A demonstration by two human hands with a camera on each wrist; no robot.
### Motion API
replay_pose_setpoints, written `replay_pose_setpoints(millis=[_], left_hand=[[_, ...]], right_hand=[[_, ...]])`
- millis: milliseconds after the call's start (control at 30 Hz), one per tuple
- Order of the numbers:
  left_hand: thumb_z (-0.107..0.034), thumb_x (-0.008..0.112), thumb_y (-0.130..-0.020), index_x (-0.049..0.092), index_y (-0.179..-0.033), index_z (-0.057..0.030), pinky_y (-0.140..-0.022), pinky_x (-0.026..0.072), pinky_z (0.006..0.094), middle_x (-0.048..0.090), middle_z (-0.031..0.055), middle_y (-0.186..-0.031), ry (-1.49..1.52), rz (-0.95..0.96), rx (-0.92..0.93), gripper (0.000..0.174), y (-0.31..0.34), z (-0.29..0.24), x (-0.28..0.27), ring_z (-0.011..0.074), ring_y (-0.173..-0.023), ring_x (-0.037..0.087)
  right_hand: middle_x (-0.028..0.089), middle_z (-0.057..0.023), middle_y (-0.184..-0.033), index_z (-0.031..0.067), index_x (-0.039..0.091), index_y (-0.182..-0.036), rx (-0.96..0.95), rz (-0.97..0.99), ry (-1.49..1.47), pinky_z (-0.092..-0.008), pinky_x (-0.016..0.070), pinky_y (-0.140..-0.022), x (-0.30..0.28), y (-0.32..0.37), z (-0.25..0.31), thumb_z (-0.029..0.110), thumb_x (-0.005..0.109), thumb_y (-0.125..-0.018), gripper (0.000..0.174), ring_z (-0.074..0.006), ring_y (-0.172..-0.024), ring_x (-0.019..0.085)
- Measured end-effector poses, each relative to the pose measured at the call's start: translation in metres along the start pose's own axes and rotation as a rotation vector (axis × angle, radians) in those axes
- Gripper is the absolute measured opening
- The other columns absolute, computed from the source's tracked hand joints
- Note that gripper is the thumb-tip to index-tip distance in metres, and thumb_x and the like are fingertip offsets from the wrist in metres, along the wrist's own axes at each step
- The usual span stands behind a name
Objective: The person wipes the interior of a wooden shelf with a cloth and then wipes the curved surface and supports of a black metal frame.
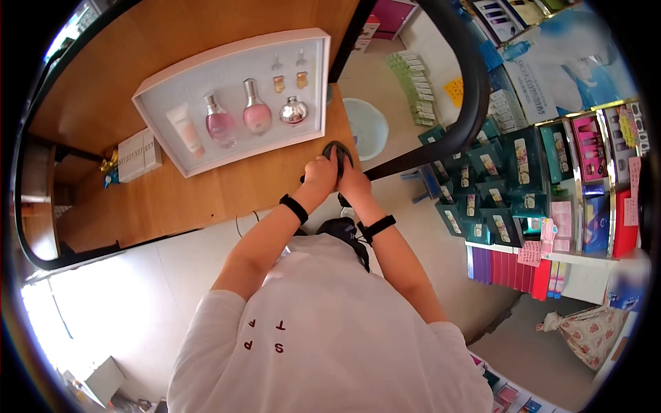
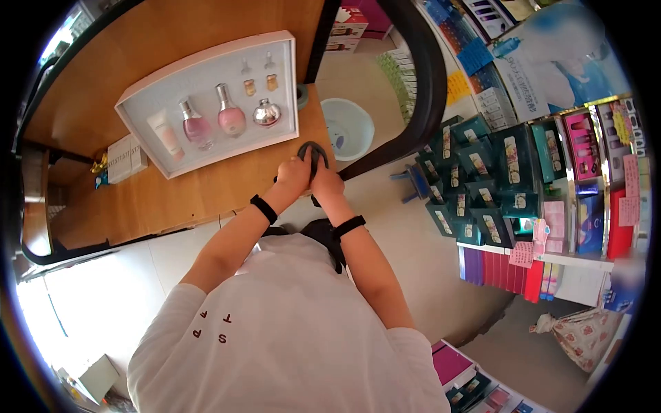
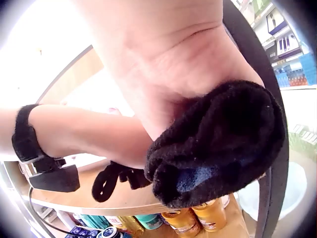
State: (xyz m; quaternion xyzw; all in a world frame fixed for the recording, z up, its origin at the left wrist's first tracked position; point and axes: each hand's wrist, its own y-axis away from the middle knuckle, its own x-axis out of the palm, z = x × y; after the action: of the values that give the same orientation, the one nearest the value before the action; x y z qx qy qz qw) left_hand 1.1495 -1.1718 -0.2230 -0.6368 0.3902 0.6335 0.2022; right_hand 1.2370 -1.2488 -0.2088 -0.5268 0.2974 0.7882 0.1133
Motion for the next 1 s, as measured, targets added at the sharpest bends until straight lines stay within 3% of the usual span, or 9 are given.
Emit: replay_pose_setpoints(millis=[33,133,200,400,533,600,667,900,1000], left_hand=[[-0.024,0.064,-0.091,0.025,-0.160,-0.0039,-0.059,0.0595,0.0387,0.070,0.0199,-0.099,0.004,0.005,-0.016,0.082,0.007,0.006,0.002,0.0282,-0.078,0.073],[-0.023,0.062,-0.092,0.025,-0.160,-0.0046,-0.057,0.0595,0.0398,0.071,0.0201,-0.099,-0.004,0.000,-0.137,0.079,0.029,0.035,0.007,0.0287,-0.077,0.074],[-0.021,0.058,-0.092,0.027,-0.159,-0.0030,-0.049,0.0557,0.0371,0.070,0.0181,-0.093,-0.040,-0.042,-0.213,0.076,0.046,0.060,0.012,0.0244,-0.069,0.071],[-0.023,0.056,-0.094,0.030,-0.158,-0.0061,-0.058,0.0605,0.0434,0.072,0.0198,-0.095,0.022,-0.098,-0.390,0.071,0.123,0.126,0.021,0.0317,-0.074,0.074],[-0.033,0.057,-0.097,0.033,-0.157,-0.0084,-0.059,0.0606,0.0452,0.073,0.0197,-0.095,-0.018,-0.154,-0.509,0.070,0.165,0.146,0.032,0.0334,-0.076,0.074],[-0.039,0.058,-0.096,0.034,-0.157,-0.0103,-0.061,0.0608,0.0451,0.073,0.0196,-0.096,0.000,-0.115,-0.598,0.071,0.181,0.148,0.032,0.0323,-0.076,0.074],[-0.035,0.063,-0.094,0.030,-0.159,-0.0111,-0.057,0.0596,0.0421,0.071,0.0167,-0.093,-0.013,-0.129,-0.594,0.077,0.188,0.153,0.047,0.0291,-0.071,0.074],[-0.034,0.062,-0.094,0.038,-0.156,-0.0119,-0.060,0.0599,0.0408,0.070,0.0149,-0.094,-0.028,-0.122,-0.574,0.070,0.192,0.138,0.041,0.0286,-0.073,0.074],[-0.033,0.061,-0.095,0.038,-0.156,-0.0131,-0.062,0.0601,0.0412,0.070,0.0157,-0.096,-0.019,-0.119,-0.513,0.068,0.181,0.123,0.038,0.0292,-0.074,0.074]], right_hand=[[0.073,-0.0246,-0.095,0.0093,0.030,-0.157,-0.042,-0.053,-0.017,-0.0526,0.0564,-0.078,0.006,-0.002,0.005,0.028,0.056,-0.092,0.072,-0.0431,-0.087,0.071],[0.073,-0.0257,-0.096,0.0101,0.035,-0.155,-0.133,-0.019,0.000,-0.0537,0.0559,-0.077,0.019,-0.009,0.037,0.024,0.053,-0.093,0.066,-0.0431,-0.088,0.071],[0.073,-0.0248,-0.094,0.0107,0.036,-0.155,-0.166,-0.023,0.014,-0.0543,0.0556,-0.075,0.030,-0.005,0.066,0.021,0.052,-0.093,0.065,-0.0423,-0.086,0.071],[0.073,-0.0231,-0.099,0.0112,0.035,-0.154,-0.384,0.083,0.019,-0.0529,0.0563,-0.075,0.068,0.020,0.143,0.018,0.053,-0.093,0.064,-0.0402,-0.087,0.072],[0.073,-0.0227,-0.104,0.0113,0.034,-0.154,-0.468,0.168,-0.035,-0.0527,0.0563,-0.079,0.081,0.041,0.176,0.020,0.054,-0.095,0.063,-0.0402,-0.094,0.071],[0.072,-0.0227,-0.104,0.0116,0.034,-0.154,-0.506,0.156,-0.025,-0.0522,0.0564,-0.078,0.086,0.049,0.182,0.021,0.056,-0.095,0.064,-0.0393,-0.096,0.070],[0.074,-0.0200,-0.103,0.0126,0.032,-0.157,-0.581,0.189,0.048,-0.0480,0.0574,-0.078,0.081,0.058,0.183,0.020,0.057,-0.094,0.068,-0.0355,-0.096,0.072],[0.074,-0.0182,-0.102,0.0139,0.039,-0.153,-0.606,0.181,-0.059,-0.0484,0.0571,-0.077,0.074,0.067,0.154,0.024,0.066,-0.089,0.070,-0.0370,-0.093,0.071],[0.073,-0.0188,-0.105,0.0172,0.041,-0.153,-0.572,0.117,-0.153,-0.0491,0.0570,-0.078,0.085,0.058,0.127,0.020,0.068,-0.084,0.074,-0.0388,-0.092,0.070]])
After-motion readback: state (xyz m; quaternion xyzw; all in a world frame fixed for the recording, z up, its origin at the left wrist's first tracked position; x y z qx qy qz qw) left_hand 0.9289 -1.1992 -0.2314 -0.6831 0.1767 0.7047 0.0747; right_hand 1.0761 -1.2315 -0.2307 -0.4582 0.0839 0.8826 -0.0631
